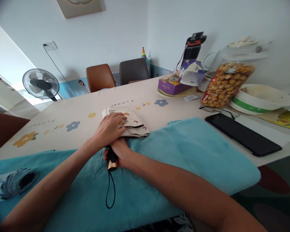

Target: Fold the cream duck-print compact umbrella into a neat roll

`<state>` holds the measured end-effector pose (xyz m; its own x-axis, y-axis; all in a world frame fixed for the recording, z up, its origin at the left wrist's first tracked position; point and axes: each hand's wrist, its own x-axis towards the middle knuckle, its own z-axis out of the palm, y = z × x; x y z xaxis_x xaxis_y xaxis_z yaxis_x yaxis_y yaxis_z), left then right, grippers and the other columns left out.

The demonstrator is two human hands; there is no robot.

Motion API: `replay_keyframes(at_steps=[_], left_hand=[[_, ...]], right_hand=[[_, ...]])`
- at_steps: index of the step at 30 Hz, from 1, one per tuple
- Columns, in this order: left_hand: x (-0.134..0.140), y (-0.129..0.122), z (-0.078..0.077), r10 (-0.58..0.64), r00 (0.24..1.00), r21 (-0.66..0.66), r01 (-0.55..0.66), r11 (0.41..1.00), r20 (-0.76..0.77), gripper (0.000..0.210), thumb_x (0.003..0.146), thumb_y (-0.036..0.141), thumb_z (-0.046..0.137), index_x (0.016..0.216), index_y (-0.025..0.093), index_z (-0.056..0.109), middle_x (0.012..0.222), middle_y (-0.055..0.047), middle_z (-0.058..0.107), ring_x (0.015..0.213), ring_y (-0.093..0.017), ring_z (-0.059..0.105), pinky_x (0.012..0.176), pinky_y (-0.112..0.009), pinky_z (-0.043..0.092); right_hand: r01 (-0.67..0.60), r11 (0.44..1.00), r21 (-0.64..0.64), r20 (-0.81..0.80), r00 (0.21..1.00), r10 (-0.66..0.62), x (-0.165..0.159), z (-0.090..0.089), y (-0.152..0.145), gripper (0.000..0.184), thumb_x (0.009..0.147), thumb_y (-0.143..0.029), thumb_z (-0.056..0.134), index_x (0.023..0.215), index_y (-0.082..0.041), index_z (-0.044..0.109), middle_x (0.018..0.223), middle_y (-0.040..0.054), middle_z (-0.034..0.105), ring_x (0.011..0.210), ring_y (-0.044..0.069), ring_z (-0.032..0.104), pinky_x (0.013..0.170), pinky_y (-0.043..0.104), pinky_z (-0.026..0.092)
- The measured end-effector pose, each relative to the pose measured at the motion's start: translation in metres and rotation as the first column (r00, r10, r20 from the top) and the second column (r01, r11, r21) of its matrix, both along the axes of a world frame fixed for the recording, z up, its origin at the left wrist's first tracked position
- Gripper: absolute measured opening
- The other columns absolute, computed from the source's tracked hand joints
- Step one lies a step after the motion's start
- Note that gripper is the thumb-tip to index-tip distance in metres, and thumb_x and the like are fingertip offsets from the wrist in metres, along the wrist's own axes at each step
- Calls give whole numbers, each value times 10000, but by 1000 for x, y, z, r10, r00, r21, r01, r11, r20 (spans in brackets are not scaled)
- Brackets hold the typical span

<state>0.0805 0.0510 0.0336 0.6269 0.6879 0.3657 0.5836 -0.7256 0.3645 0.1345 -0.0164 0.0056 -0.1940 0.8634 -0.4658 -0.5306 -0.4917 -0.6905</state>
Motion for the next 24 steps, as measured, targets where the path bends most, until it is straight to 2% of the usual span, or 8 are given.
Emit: replay_keyframes(at_steps=[3,7,11,15,20,24], left_hand=[[-2,-4,9,36,999,96,-34,995,-14,395,749,119,493,1110,234,604,1239,-88,573,1173,-291,472,1035,-458,308],[-10,-8,25,144,987,149,-154,977,77,414,784,108,452,1153,252,573,1170,-94,573,1129,-286,471,968,-433,364],[-24,-4,43,251,938,114,-284,952,241,358,813,143,453,1121,274,577,1122,-85,561,1112,-283,476,896,-402,406],[-43,5,61,301,885,22,-330,944,355,233,796,204,530,999,282,615,1075,-69,571,1102,-292,485,903,-398,399],[-66,16,76,382,865,-34,-393,919,324,182,763,252,580,931,287,641,911,-59,624,1044,-300,526,881,-402,412],[-80,15,88,436,886,12,-443,897,157,280,757,271,560,1014,294,669,762,-53,622,932,-301,582,862,-430,418]], right_hand=[[-8,1000,-11,5,1000,8,1,1,0,134,819,-161,490,689,-192,478,429,-52,433,354,88,424,350,199,396],[-64,993,-96,8,998,65,3,3,0,166,817,-195,565,668,-172,495,424,-47,465,339,78,436,350,186,404],[-138,983,-122,-20,990,136,6,3,1,203,855,-233,545,669,-165,502,405,-40,477,329,82,441,335,174,383],[-121,988,-98,-34,992,118,7,4,0,216,865,-237,560,675,-165,488,412,-51,467,328,73,431,345,168,390],[-84,992,-91,-46,996,80,10,10,-3,258,851,-332,604,691,-171,481,435,-67,439,328,63,418,338,162,384],[-109,989,-98,-86,991,101,12,11,-3,390,839,-528,554,684,-177,486,430,-60,414,336,74,424,314,168,362]])
